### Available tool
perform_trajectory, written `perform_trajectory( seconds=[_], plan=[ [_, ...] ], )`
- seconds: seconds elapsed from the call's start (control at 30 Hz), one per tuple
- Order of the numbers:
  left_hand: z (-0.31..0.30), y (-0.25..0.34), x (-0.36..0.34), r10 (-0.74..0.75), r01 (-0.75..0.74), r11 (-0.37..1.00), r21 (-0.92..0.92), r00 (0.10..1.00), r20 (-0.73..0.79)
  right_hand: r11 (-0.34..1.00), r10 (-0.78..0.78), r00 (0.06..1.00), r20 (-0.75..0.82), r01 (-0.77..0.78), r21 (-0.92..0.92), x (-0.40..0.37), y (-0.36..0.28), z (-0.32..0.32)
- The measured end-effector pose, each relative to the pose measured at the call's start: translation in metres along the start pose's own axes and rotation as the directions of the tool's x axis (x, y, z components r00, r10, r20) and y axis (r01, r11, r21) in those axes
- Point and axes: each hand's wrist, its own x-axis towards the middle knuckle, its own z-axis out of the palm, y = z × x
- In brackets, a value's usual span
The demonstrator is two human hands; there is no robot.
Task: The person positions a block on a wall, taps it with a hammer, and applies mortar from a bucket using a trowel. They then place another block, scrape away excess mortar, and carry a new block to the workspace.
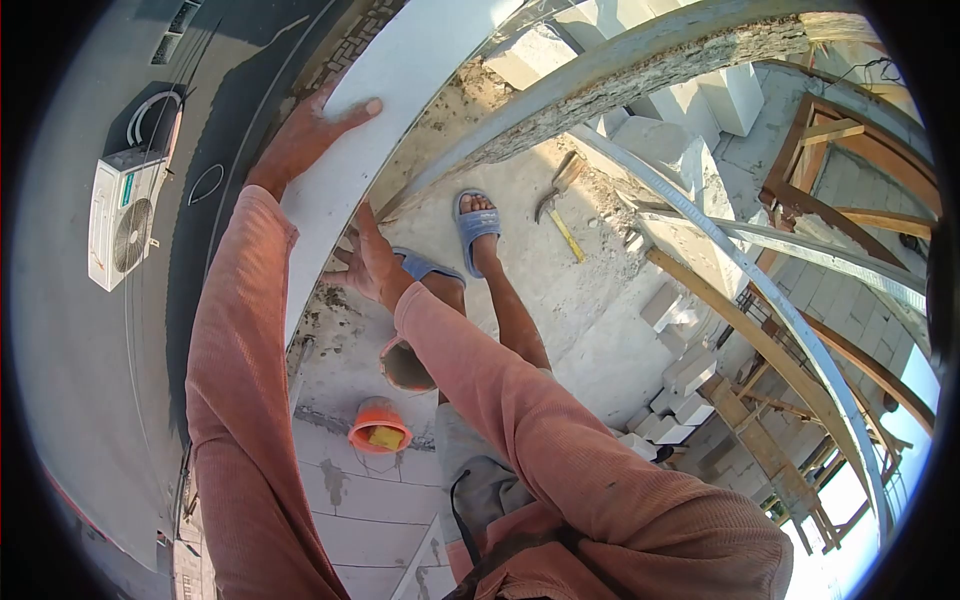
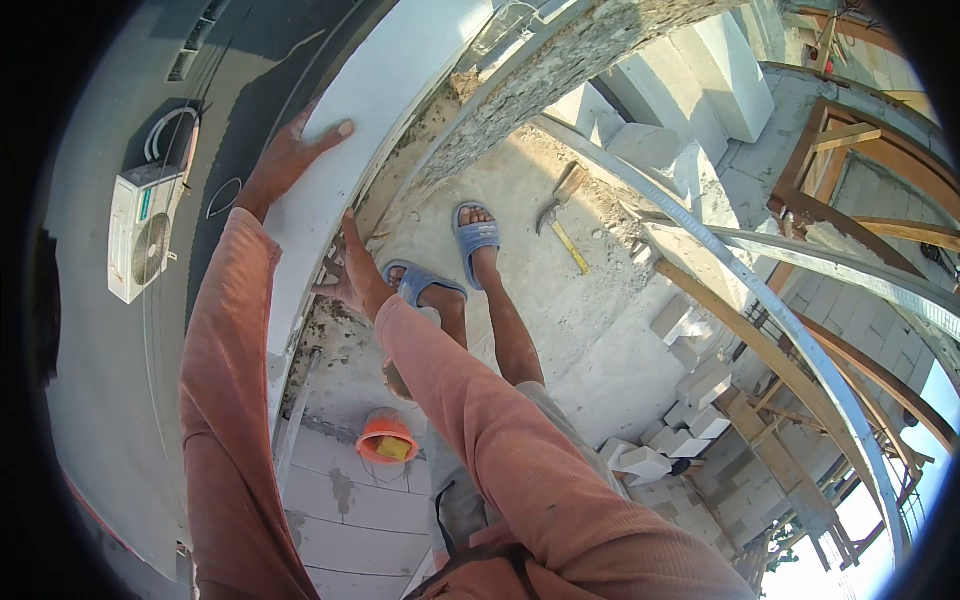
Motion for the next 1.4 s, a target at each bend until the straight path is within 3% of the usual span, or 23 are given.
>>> perform_trajectory(
  seconds=[0.17,0.37,0.47,0.67,0.87,0.97,1.07,1.13,1.2,1.27,1.4],
  plan=[
    [0.000,0.001,0.000,0.001,0.004,0.996,-0.091,0.999,0.049,1.000,-0.010,1.000,0.017,0.010,0.013,0.003,0.002,-0.003],
    [0.002,-0.009,0.007,-0.011,0.012,0.999,-0.041,1.000,0.026,1.000,-0.011,0.997,-0.074,0.010,-0.003,-0.007,-0.003,0.009],
    [0.000,0.002,-0.001,-0.066,0.071,0.994,-0.084,0.996,0.060,1.000,0.006,1.000,-0.026,-0.006,-0.013,-0.003,-0.002,0.001],
    [0.001,0.004,-0.005,-0.037,0.035,0.994,-0.104,0.999,-0.018,1.000,0.012,1.000,-0.013,-0.013,-0.023,-0.013,0.001,-0.017],
    [-0.009,0.000,-0.007,-0.137,0.156,0.970,-0.185,0.985,0.109,0.996,0.065,0.995,-0.073,-0.069,-0.052,-0.040,0.005,-0.046],
    [-0.018,-0.016,-0.012,-0.113,0.132,0.985,-0.115,0.981,0.159,0.970,0.100,0.990,-0.101,-0.120,-0.210,-0.067,-0.001,-0.065],
    [-0.025,-0.030,-0.024,-0.135,0.142,0.989,-0.038,0.979,0.152,0.837,0.110,0.979,-0.169,-0.183,-0.516,-0.106,-0.013,-0.097],
    [-0.028,-0.024,-0.041,-0.152,0.157,0.987,-0.019,0.975,0.165,0.496,0.000,0.977,-0.214,-0.186,-0.848,-0.134,-0.021,-0.124],
    [-0.030,-0.028,-0.046,-0.144,0.143,0.990,0.018,0.980,0.140,0.245,-0.117,0.958,-0.263,-0.228,-0.942,-0.176,-0.022,-0.146],
    [-0.029,-0.037,-0.043,-0.123,0.127,0.992,-0.013,0.980,0.156,-0.140,-0.232,0.943,-0.238,-0.274,-0.951,-0.215,-0.023,-0.171],
    [-0.032,-0.024,-0.050,-0.094,0.093,0.996,0.013,0.987,0.128,-0.213,-0.142,0.918,-0.370,-0.393,-0.894,-0.275,-0.031,-0.183]
  ],
)
